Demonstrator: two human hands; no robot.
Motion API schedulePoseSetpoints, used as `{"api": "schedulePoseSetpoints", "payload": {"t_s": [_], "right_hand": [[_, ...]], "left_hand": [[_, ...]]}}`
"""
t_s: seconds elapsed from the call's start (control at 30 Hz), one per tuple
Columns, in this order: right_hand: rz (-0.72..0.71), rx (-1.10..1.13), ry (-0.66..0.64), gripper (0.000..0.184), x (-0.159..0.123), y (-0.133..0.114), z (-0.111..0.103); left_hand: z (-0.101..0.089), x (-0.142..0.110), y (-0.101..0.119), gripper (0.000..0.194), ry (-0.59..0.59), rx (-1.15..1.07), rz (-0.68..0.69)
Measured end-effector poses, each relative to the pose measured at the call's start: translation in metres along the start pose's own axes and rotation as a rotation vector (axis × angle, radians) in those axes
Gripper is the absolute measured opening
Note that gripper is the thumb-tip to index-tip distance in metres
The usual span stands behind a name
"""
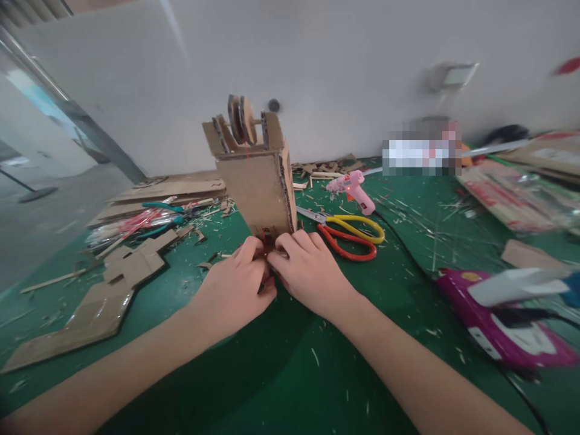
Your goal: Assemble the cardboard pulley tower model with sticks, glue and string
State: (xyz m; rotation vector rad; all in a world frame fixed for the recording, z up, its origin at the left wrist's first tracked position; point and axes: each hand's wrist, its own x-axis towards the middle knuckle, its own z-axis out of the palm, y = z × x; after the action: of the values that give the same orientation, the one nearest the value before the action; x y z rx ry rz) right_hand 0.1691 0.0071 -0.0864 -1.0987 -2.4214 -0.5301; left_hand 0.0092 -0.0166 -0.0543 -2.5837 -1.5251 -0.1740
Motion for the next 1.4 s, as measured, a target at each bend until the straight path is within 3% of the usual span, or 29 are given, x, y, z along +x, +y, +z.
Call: {"api": "schedulePoseSetpoints", "payload": {"t_s": [0.13, 0.3, 0.4, 0.57, 0.87, 1.4], "right_hand": [[-0.049, -0.013, 0.009, 0.006, 0.001, -0.001, 0.003], [-0.064, -0.016, 0.058, 0.011, -0.001, -0.004, 0.004], [-0.105, -0.016, 0.047, 0.015, -0.005, -0.01, 0.001], [-0.164, 0.045, -0.087, 0.013, -0.008, -0.021, -0.005], [-0.243, 0.152, -0.166, 0.013, -0.008, -0.028, -0.01], [-0.177, 0.186, -0.135, 0.015, -0.007, -0.025, -0.01]], "left_hand": [[-0.005, -0.002, 0.003, 0.021, -0.081, 0.009, -0.021], [-0.038, 0.009, -0.011, 0.019, -0.202, 0.026, 0.008], [-0.051, 0.021, -0.027, 0.017, -0.162, 0.04, -0.045], [-0.039, 0.035, -0.045, 0.019, -0.155, -0.065, -0.067], [-0.019, 0.042, -0.043, 0.028, -0.214, -0.366, 0.085], [-0.014, 0.044, -0.039, 0.015, -0.148, -0.248, 0.098]]}}
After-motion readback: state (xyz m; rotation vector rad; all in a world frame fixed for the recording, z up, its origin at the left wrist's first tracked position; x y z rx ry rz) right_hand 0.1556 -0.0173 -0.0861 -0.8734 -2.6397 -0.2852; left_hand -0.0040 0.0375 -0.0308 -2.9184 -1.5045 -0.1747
